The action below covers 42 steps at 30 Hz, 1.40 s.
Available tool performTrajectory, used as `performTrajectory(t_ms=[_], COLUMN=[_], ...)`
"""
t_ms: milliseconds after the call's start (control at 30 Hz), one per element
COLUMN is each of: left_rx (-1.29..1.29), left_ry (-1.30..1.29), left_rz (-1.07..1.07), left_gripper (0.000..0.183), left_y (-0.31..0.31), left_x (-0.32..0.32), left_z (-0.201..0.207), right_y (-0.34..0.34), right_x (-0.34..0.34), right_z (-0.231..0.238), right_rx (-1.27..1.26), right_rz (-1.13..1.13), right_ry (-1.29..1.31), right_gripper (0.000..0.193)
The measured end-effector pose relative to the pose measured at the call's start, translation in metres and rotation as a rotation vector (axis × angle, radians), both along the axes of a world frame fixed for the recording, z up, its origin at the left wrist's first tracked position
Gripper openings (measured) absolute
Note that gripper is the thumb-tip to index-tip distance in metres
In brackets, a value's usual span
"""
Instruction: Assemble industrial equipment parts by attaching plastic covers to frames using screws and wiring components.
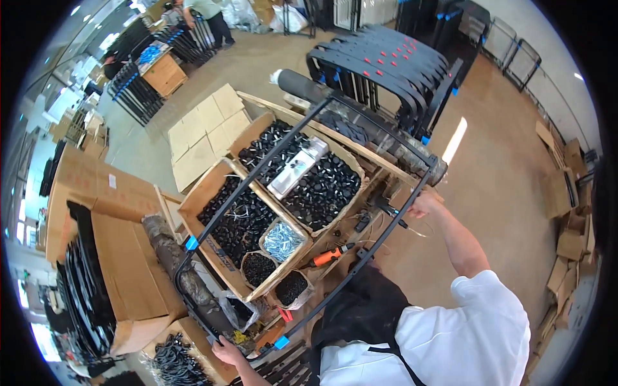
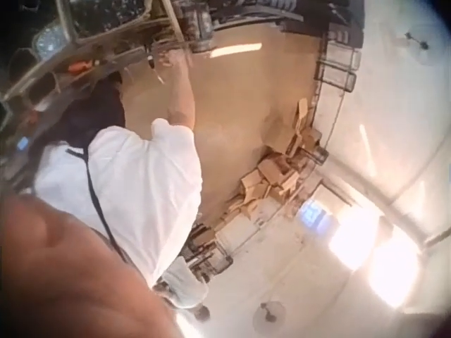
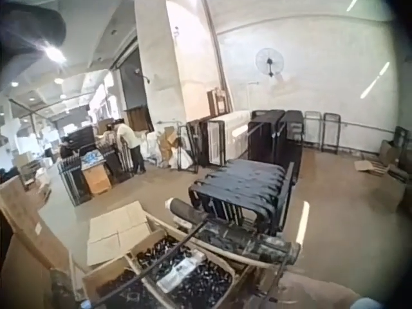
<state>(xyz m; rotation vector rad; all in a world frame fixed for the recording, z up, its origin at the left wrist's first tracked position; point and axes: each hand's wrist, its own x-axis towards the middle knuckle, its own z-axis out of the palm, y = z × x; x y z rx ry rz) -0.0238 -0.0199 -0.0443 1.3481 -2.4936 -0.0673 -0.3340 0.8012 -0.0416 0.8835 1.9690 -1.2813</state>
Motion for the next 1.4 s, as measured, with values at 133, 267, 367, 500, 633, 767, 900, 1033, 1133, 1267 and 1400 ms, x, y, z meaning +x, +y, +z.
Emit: performTrajectory(t_ms=[133,267,367,500,633,767,900,1033,1133,1267,1400], left_rx=[-0.01,-0.071,0.144,0.631,0.874,1.315,1.515,1.774,2.237,2.166,2.145], left_ry=[-0.125,-0.062,0.168,0.306,0.253,0.177,0.09,0.029,-0.191,-0.102,-0.095], left_rz=[-0.018,-0.05,-0.282,-0.507,-0.834,-1.052,-1.535,-1.713,-1.632,-1.622,-1.534], left_gripper=[0.05,0.046,0.035,0.031,0.027,0.028,0.032,0.038,0.041,0.033,0.025], left_y=[-0.014,0.044,0.128,0.233,0.362,0.501,0.627,0.72,0.755,0.771,0.774], left_x=[0.014,-0.059,-0.14,-0.229,-0.304,-0.356,-0.386,-0.401,-0.407,-0.411,-0.414], left_z=[0.025,0.061,0.09,0.104,0.107,0.11,0.148,0.193,0.194,0.174,0.163], right_y=[-0.061,-0.084,-0.064,-0.048,-0.027,0.028,0.056,0.062,0.069,0.077,0.083], right_x=[-0.023,-0.021,-0.029,-0.023,0.049,0.114,0.099,0.05,0.02,0.003,-0.003], right_z=[-0.047,-0.094,-0.133,-0.114,-0.002,0.079,0.209,0.29,0.291,0.278,0.268], right_rx=[0.543,0.802,0.755,0.669,0.702,0.548,0.355,0.471,0.521,0.581,0.56], right_rz=[0.453,0.536,0.603,0.729,0.756,0.77,0.405,0.328,0.332,0.424,0.421], right_ry=[0.387,0.579,0.407,0.519,0.32,0.241,0.242,0.335,0.336,0.327,0.362], right_gripper=[0.04,0.05,0.053,0.047,0.037,0.036,0.032,0.032,0.035,0.039,0.042])
